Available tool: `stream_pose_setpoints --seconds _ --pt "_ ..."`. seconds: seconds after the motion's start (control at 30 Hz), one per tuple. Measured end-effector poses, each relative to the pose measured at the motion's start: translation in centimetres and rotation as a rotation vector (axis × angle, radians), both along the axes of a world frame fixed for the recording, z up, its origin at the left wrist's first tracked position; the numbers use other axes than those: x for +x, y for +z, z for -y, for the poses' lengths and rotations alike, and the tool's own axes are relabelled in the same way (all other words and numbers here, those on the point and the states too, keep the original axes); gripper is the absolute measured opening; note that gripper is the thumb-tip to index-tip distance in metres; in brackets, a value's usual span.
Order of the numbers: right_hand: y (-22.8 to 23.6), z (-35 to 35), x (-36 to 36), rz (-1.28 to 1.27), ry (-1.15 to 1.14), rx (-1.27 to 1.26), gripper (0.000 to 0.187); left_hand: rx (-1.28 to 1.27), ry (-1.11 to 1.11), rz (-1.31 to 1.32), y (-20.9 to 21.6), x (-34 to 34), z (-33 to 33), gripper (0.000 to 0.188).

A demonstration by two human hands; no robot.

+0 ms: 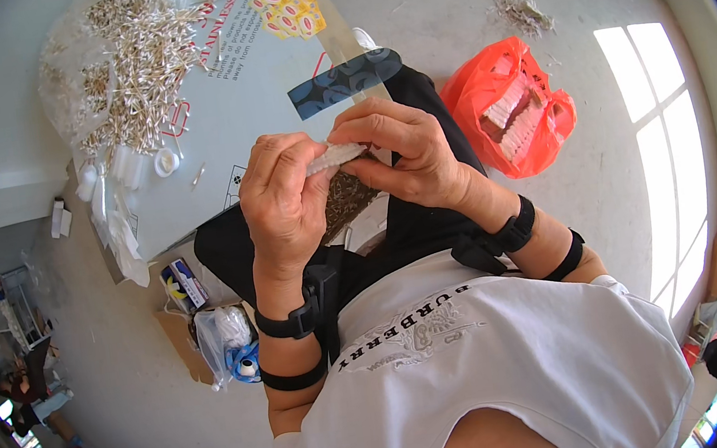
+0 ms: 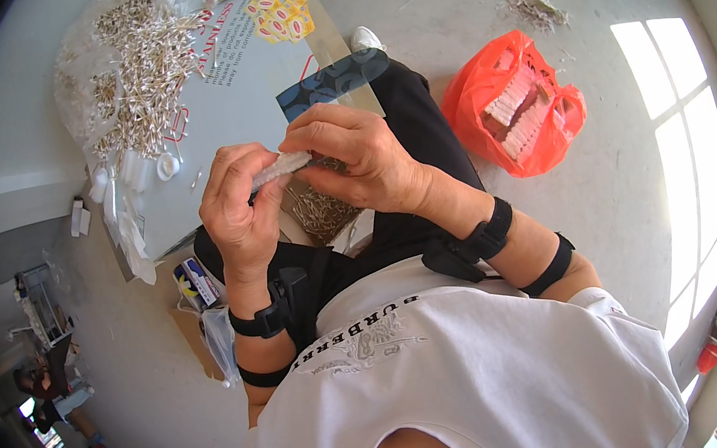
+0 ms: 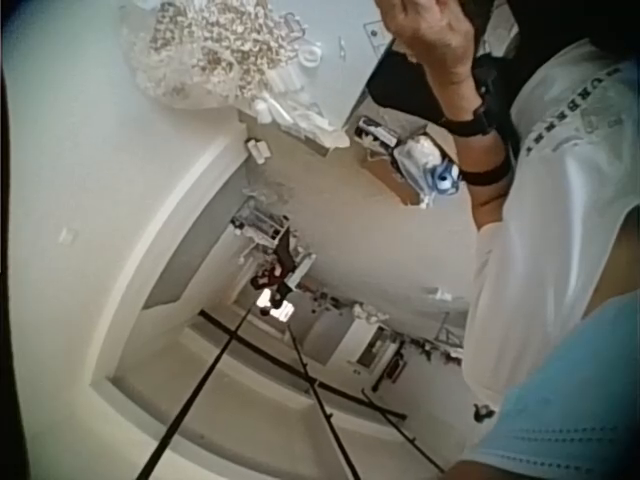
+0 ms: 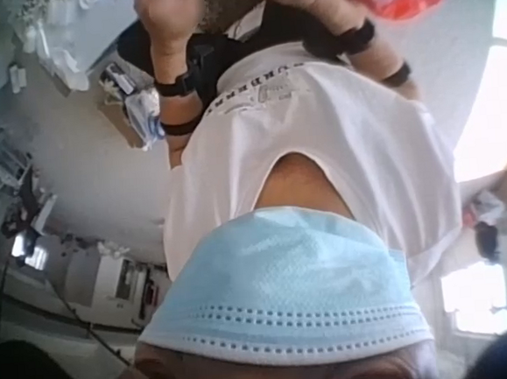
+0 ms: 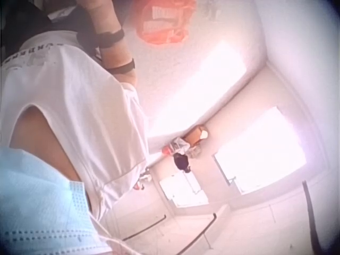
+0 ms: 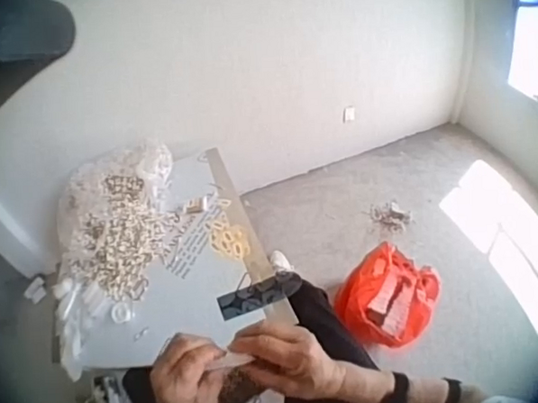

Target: Placing bundles of cotton swabs into individual plastic bags and sealing them.

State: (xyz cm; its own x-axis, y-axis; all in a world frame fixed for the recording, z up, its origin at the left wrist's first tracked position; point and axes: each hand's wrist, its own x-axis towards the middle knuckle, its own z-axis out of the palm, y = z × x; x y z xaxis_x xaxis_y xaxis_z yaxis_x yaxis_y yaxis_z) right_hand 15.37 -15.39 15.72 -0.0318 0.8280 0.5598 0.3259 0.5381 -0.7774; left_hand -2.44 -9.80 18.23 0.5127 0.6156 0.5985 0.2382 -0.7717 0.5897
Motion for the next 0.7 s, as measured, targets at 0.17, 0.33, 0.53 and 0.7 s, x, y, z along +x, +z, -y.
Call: stream_pose_setpoints --seconds 0.17,0.33,0.53,0.7 --pt "0.38 -0.07 -0.13 -0.008 -0.013 0.007 0.032 0.001 0.029 -0.001 0.00 0.13 0.04 0.031" --pt "0.12 -0.26 0.16 0.051 -0.021 0.045 0.030 -0.001 0.025 -0.019 0.18 -0.10 -0.04 0.034" --pt "0.06 -0.39 0.35 0.066 -0.039 0.078 0.029 -0.004 0.032 -0.023 0.18 -0.38 -0.27 0.038" --pt "-0.16 -0.40 0.38 0.085 -0.059 0.086 0.030 -0.062 0.013 -0.002 0.17 -0.15 -0.41 0.038"
